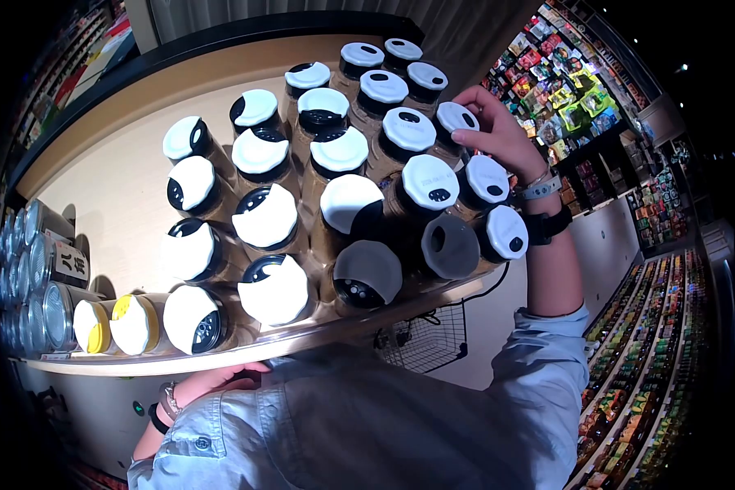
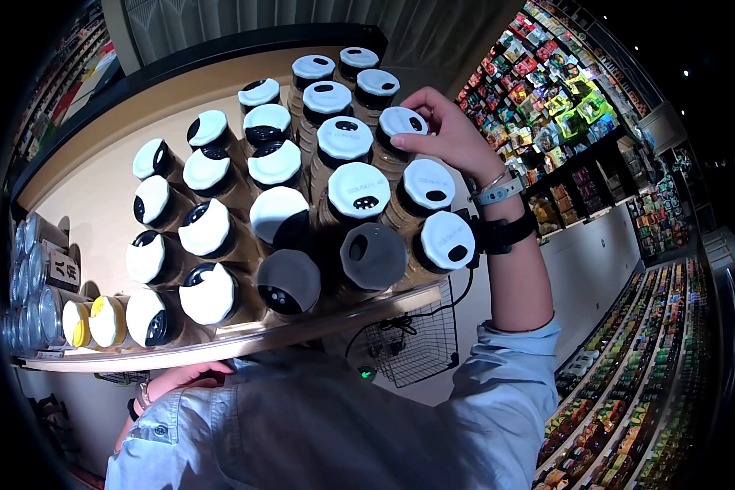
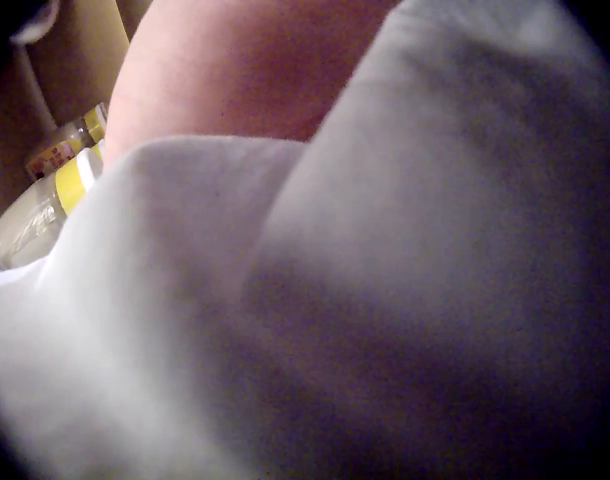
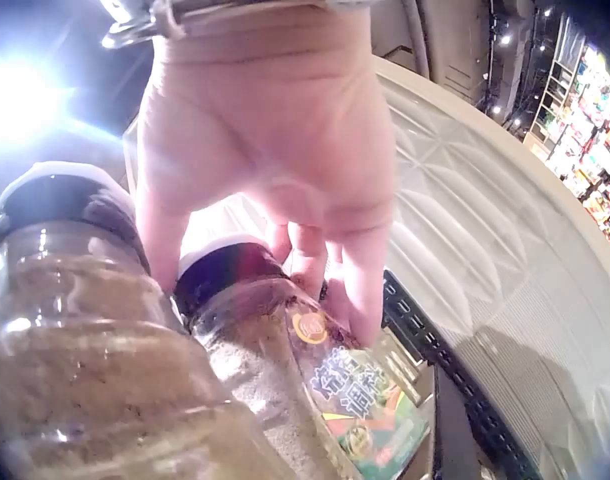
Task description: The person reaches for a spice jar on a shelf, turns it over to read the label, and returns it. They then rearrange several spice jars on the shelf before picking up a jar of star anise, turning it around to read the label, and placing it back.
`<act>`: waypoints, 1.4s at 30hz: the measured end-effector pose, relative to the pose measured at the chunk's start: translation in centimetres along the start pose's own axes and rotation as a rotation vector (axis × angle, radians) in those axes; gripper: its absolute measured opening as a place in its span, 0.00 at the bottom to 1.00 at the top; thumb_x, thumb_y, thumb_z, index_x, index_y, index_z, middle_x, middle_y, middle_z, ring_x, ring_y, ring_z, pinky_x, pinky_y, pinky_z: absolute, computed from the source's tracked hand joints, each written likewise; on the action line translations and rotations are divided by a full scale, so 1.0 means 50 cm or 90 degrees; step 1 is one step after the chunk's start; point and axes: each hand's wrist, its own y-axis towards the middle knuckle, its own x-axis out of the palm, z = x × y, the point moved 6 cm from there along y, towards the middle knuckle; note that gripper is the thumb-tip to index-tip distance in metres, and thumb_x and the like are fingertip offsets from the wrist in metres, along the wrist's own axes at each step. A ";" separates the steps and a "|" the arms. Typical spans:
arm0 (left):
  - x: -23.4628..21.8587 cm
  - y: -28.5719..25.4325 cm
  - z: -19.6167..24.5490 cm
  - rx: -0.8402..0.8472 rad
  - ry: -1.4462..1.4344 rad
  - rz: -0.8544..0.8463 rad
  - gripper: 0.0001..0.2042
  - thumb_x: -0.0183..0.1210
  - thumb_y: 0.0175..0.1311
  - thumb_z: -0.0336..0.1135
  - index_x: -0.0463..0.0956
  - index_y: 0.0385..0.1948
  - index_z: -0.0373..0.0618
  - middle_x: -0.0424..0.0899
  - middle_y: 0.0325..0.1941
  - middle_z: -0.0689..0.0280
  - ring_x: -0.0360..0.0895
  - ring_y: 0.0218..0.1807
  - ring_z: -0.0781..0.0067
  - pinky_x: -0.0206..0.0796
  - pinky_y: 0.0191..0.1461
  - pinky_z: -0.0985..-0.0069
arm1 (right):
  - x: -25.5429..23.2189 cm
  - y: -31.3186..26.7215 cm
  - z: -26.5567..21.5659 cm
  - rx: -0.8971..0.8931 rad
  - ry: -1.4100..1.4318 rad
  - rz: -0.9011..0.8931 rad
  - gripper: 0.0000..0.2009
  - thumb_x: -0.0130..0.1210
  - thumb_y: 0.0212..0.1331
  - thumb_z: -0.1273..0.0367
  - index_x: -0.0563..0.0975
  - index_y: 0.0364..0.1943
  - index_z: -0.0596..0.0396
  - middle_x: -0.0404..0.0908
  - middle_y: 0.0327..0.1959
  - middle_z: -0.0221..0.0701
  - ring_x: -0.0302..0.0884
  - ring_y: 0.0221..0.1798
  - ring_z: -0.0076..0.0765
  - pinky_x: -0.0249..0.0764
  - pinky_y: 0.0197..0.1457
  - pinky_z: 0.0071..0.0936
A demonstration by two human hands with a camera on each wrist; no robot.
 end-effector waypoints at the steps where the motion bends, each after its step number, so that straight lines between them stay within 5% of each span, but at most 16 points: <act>1: 0.000 0.000 -0.002 -0.003 -0.005 -0.002 0.20 0.49 0.57 0.17 0.68 0.51 0.46 0.68 0.50 0.67 0.67 0.53 0.76 0.60 0.57 0.81 | -0.001 -0.001 0.001 0.000 0.000 0.000 0.20 0.64 0.45 0.70 0.69 0.44 0.56 0.74 0.36 0.25 0.70 0.36 0.14 0.70 0.37 0.13; 13: 0.001 0.004 0.006 0.014 0.015 0.022 0.18 0.49 0.58 0.18 0.69 0.50 0.47 0.71 0.44 0.67 0.70 0.47 0.77 0.63 0.52 0.81 | 0.019 -0.010 -0.044 -0.044 -0.061 0.007 0.20 0.63 0.46 0.69 0.70 0.44 0.55 0.75 0.36 0.25 0.71 0.38 0.18 0.70 0.42 0.19; 22: 0.001 0.003 0.016 0.030 0.030 0.043 0.17 0.50 0.58 0.18 0.70 0.49 0.47 0.73 0.42 0.67 0.71 0.45 0.77 0.64 0.50 0.82 | 0.020 -0.006 -0.053 0.045 -0.126 -0.003 0.19 0.64 0.45 0.67 0.70 0.40 0.55 0.74 0.34 0.25 0.70 0.37 0.17 0.68 0.40 0.16; 27: 0.002 0.003 0.002 0.018 -0.005 0.034 0.18 0.49 0.58 0.18 0.69 0.49 0.46 0.73 0.42 0.67 0.71 0.45 0.78 0.64 0.50 0.81 | 0.030 -0.018 -0.066 0.027 0.028 -0.073 0.19 0.61 0.48 0.69 0.69 0.44 0.55 0.74 0.35 0.23 0.69 0.37 0.14 0.67 0.40 0.15; 32: 0.005 0.001 0.000 0.004 -0.105 0.031 0.17 0.49 0.59 0.19 0.69 0.50 0.46 0.74 0.41 0.67 0.71 0.43 0.78 0.64 0.49 0.81 | 0.028 -0.012 -0.054 0.022 -0.010 -0.055 0.16 0.61 0.49 0.69 0.70 0.40 0.55 0.74 0.35 0.23 0.69 0.37 0.15 0.67 0.39 0.15; 39: 0.002 0.000 0.000 0.044 0.029 0.060 0.16 0.50 0.60 0.21 0.69 0.50 0.47 0.75 0.38 0.68 0.72 0.41 0.78 0.63 0.47 0.82 | 0.025 -0.006 -0.055 0.073 -0.111 0.011 0.16 0.63 0.47 0.66 0.68 0.34 0.56 0.75 0.30 0.26 0.71 0.34 0.17 0.68 0.35 0.16; 42: 0.003 0.000 0.011 0.047 0.033 0.060 0.16 0.50 0.60 0.21 0.69 0.50 0.47 0.74 0.38 0.68 0.72 0.42 0.78 0.63 0.47 0.82 | 0.022 -0.008 -0.052 0.057 -0.099 0.005 0.16 0.60 0.51 0.65 0.69 0.40 0.56 0.74 0.29 0.24 0.70 0.33 0.16 0.67 0.34 0.15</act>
